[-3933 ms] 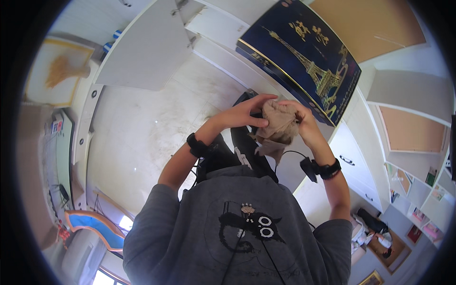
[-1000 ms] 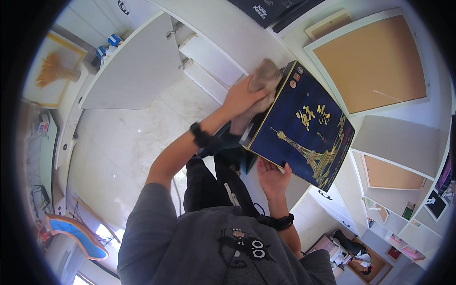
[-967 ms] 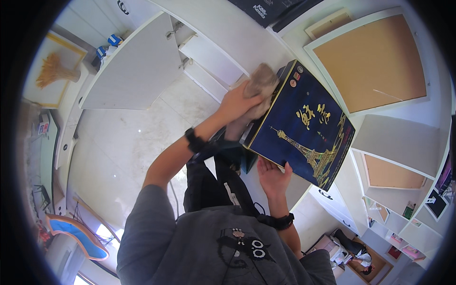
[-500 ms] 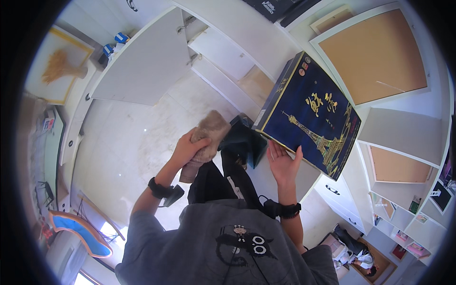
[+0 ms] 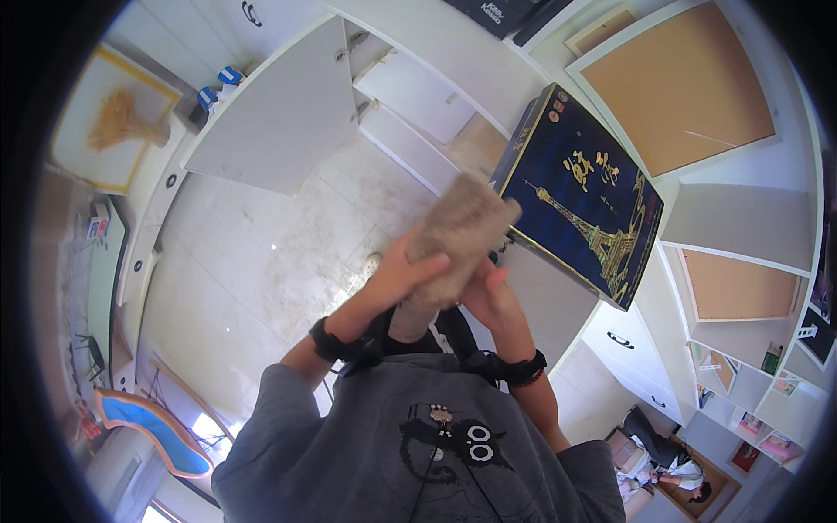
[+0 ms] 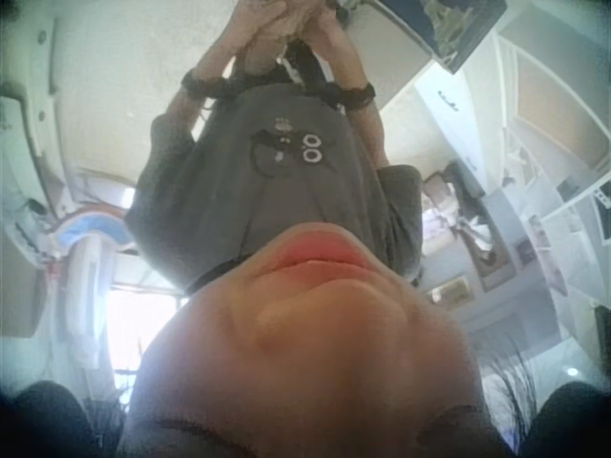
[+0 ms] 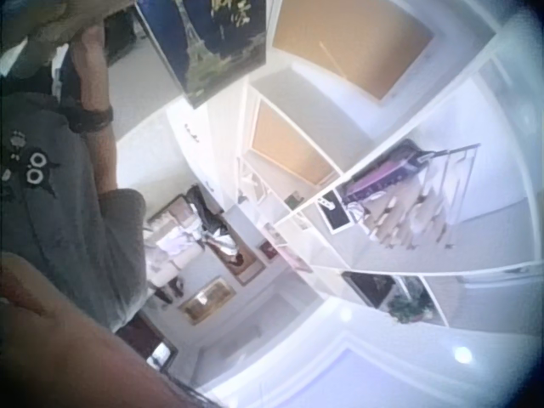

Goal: The person wipes the inside of a shelf with a cloth, then wipes the surfaces of a box, a bag, and some papers before placing them back onto the shelves.

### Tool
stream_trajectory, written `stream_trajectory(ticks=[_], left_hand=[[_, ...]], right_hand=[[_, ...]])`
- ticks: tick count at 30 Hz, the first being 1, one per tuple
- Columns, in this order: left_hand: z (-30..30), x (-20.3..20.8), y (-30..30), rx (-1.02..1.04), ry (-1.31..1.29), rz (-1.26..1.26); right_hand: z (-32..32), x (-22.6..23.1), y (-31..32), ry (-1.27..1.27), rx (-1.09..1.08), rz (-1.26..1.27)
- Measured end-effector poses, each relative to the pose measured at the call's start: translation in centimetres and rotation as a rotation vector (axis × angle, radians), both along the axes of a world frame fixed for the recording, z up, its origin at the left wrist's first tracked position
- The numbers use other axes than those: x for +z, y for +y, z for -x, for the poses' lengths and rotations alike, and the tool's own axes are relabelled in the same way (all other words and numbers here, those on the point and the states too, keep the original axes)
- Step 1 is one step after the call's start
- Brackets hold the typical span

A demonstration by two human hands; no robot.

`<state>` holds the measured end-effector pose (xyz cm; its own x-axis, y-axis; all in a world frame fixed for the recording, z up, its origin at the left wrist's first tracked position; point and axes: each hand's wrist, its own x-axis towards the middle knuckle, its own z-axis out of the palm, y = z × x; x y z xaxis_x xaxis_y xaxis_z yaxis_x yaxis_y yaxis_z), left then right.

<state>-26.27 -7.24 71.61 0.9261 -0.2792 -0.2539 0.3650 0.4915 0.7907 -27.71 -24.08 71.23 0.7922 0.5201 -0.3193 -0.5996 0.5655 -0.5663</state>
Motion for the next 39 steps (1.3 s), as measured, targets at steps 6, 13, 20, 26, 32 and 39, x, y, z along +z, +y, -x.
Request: stream_trajectory(ticks=[6,13,20,26,32,39], left_hand=[[-0.9,4.5,0.3,-0.211,-0.122,-0.416],[-2.1,6.3,-1.5,-0.23,-0.097,-0.14],[-5.6,0.2,-3.4,-0.033,-0.136,-0.672],[-2.9,-4.8,-10.7,-0.409,0.372,-0.038],[-2.6,-4.6,-15.7,0.082,0.528,0.072],[-5.2,-3.9,-15.7,0.154,0.48,0.041]], right_hand=[[-0.2,3.1,0.6,-0.005,-0.14,0.122],[-1.5,9.0,-2.6,-0.143,-0.319,0.478],[-12.1,18.7,-10.6,-0.689,-0.431,1.162],[-25.8,13.1,-10.4,-1.257,-0.155,1.824],[-28.9,6.2,-10.4,-1.661,0.217,2.135],[-31.1,6.2,-15.6,-1.395,0.177,2.105]])
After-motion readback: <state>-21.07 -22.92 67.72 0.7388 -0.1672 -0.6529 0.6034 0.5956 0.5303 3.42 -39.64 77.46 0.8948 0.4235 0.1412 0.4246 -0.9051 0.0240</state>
